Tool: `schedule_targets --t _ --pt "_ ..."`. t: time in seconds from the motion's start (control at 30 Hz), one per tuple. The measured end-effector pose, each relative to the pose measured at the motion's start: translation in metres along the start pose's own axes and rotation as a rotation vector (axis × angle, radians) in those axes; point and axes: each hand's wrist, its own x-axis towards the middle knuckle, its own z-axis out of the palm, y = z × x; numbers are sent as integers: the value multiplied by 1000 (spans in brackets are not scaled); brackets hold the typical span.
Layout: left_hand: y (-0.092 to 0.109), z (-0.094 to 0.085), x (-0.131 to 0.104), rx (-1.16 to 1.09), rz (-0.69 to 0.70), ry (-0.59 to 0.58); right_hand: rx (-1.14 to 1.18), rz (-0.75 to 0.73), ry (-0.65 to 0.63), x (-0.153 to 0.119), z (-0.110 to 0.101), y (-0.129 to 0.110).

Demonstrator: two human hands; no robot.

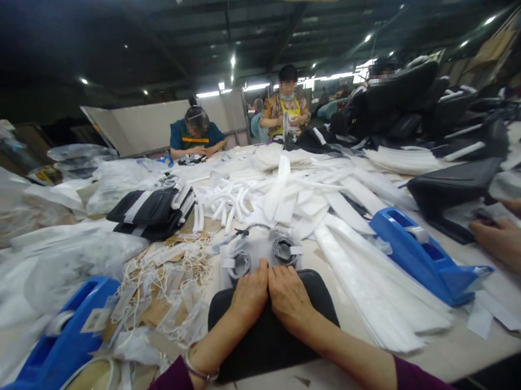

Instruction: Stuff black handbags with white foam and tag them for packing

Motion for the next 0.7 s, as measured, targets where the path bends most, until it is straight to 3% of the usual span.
schedule_targets --t 0.1,0.2,0.33,0.4,0.5,0.6,0.7 --pt "7 -12 3 -96 40 140 -1 -7 54 1 3 -1" --pt "10 -34 29 -56 22 272 4 -35 87 -1 4 -1" --pt "3 -45 87 101 -159 143 5 -29 93 -2 4 2" --pt "-2 -37 107 111 -182 74 15 -11 86 0 5 3" --pt "-6 -19 117 130 -170 45 96 16 43 3 1 2" --pt "-9 -9 115 138 -147 54 456 6 46 0 -24 2" --pt "-12 -8 115 134 -142 49 834 -124 -29 -6 -74 27"
